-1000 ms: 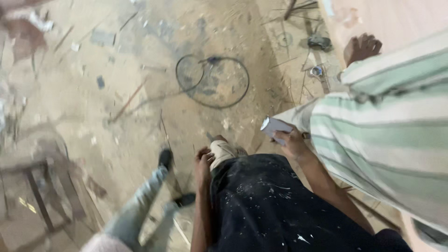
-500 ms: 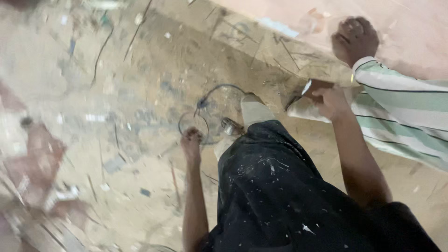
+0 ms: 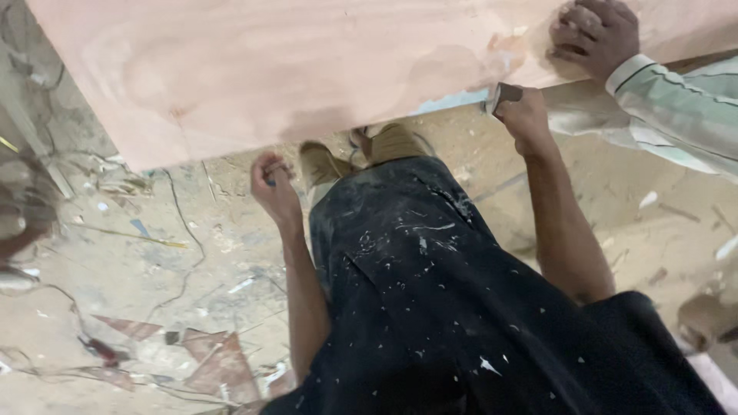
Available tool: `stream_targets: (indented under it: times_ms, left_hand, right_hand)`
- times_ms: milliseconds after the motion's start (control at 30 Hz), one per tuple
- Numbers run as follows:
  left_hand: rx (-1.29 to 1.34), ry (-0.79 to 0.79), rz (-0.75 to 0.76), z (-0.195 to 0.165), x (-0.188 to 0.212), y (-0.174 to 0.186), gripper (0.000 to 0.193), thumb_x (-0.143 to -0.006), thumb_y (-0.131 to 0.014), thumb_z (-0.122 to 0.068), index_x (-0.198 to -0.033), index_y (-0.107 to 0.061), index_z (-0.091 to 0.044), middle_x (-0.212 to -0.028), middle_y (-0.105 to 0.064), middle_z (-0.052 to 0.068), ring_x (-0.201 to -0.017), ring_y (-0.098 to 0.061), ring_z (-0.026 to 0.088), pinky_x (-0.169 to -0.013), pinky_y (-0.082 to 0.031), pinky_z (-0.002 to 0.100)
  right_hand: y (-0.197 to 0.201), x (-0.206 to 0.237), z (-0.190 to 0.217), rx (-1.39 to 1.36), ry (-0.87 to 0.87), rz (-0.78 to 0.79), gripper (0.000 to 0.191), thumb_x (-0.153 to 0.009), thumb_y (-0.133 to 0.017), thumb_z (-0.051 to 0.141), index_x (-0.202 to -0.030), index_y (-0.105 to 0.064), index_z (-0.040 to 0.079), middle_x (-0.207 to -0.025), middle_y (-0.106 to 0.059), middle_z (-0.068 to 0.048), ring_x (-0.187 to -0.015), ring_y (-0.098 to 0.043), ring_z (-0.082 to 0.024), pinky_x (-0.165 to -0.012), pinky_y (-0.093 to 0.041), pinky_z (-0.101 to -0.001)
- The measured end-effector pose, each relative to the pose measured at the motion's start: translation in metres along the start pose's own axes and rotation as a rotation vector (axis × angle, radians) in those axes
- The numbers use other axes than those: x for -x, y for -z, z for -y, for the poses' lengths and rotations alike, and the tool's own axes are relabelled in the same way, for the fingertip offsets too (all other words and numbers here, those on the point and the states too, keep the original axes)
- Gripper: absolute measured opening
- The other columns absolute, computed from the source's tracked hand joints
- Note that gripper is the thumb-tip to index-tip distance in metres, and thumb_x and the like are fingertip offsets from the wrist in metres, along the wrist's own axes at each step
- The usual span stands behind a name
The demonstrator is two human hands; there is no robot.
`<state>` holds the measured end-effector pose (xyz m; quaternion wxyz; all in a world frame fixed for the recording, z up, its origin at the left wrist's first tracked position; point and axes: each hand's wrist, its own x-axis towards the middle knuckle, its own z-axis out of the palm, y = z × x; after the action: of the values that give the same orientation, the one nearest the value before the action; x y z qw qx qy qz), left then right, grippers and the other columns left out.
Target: The person carries a small tin of wood filler and a scraper to a large plywood panel on a workbench. They scoop filler and spread it over a damaged spot on the panel, then use a sanding block to sand the filled area and the panel surface.
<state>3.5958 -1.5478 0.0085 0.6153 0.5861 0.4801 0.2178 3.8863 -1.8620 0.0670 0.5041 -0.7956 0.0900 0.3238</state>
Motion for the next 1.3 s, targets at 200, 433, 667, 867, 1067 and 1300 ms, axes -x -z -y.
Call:
stream_targets:
  times_ms: [200,433,667,867,1067,1300]
  left_hand:
    - [-0.346,-0.455,0.126,-0.042,-0.199,-0.041,0.018,-0.102,-0.053,0.002,-0.114,-0.066,0.003,-0.101,-0.068,0.012,-0.084,-0.065,0.021,-0.075,-0.054,0.037]
    - [-0.726,-0.754,0.251,-0.065,-0.278,-0.063,0.012,-0.09,-0.06,0.0,-0.098,-0.066,-0.005,-0.092,-0.059,0.009,-0.083,-0.065,0.028,-0.068,-0.054,0.042]
    - [-0.729,-0.697,0.346,-0.079,-0.264,-0.071,0.017,-0.087,-0.054,0.005,-0.097,-0.062,-0.005,-0.094,-0.057,0.007,-0.076,-0.065,0.023,-0.061,-0.053,0.036]
    - [-0.73,-0.659,0.372,-0.087,-0.265,-0.081,0.019,-0.084,-0.054,0.008,-0.097,-0.061,-0.004,-0.094,-0.056,0.008,-0.075,-0.064,0.023,-0.061,-0.054,0.037]
    - [-0.742,-0.716,0.376,-0.091,-0.268,-0.085,0.017,-0.087,-0.054,0.008,-0.096,-0.06,-0.005,-0.096,-0.057,0.007,-0.076,-0.066,0.022,-0.06,-0.054,0.035]
    - [-0.755,-0.713,0.379,-0.091,-0.268,-0.087,0.015,-0.088,-0.057,0.008,-0.095,-0.062,-0.005,-0.093,-0.057,0.007,-0.074,-0.066,0.02,-0.059,-0.056,0.033]
  right_hand:
    - [-0.047,-0.008,-0.01,0.481,0.024,-0.401,0.023,-0.092,-0.053,-0.003,-0.106,-0.07,-0.009,-0.088,-0.063,-0.032,-0.089,-0.069,-0.026,-0.075,-0.052,-0.0456]
    - [-0.085,-0.002,0.0,0.523,-0.107,-0.538,0.031,-0.086,-0.053,0.0,-0.111,-0.069,-0.006,-0.096,-0.067,-0.032,-0.09,-0.068,-0.047,-0.079,-0.052,-0.0496]
    - [-0.096,-0.002,0.008,0.499,-0.247,-0.598,0.033,-0.09,-0.053,0.002,-0.118,-0.07,-0.003,-0.106,-0.068,-0.032,-0.104,-0.066,-0.048,-0.089,-0.051,-0.0513]
    - [-0.105,-0.01,0.0,0.518,-0.234,-0.647,0.036,-0.086,-0.056,0.002,-0.119,-0.071,-0.003,-0.11,-0.067,-0.033,-0.105,-0.064,-0.049,-0.091,-0.051,-0.0504]
    - [-0.116,-0.01,0.001,0.491,-0.263,-0.646,0.037,-0.085,-0.059,0.003,-0.119,-0.069,-0.005,-0.11,-0.068,-0.032,-0.104,-0.067,-0.046,-0.09,-0.051,-0.0479]
    - [-0.126,-0.01,0.004,0.396,-0.406,-0.565,0.037,-0.087,-0.055,0.002,-0.121,-0.067,-0.006,-0.108,-0.07,-0.03,-0.104,-0.07,-0.04,-0.092,-0.053,-0.0452]
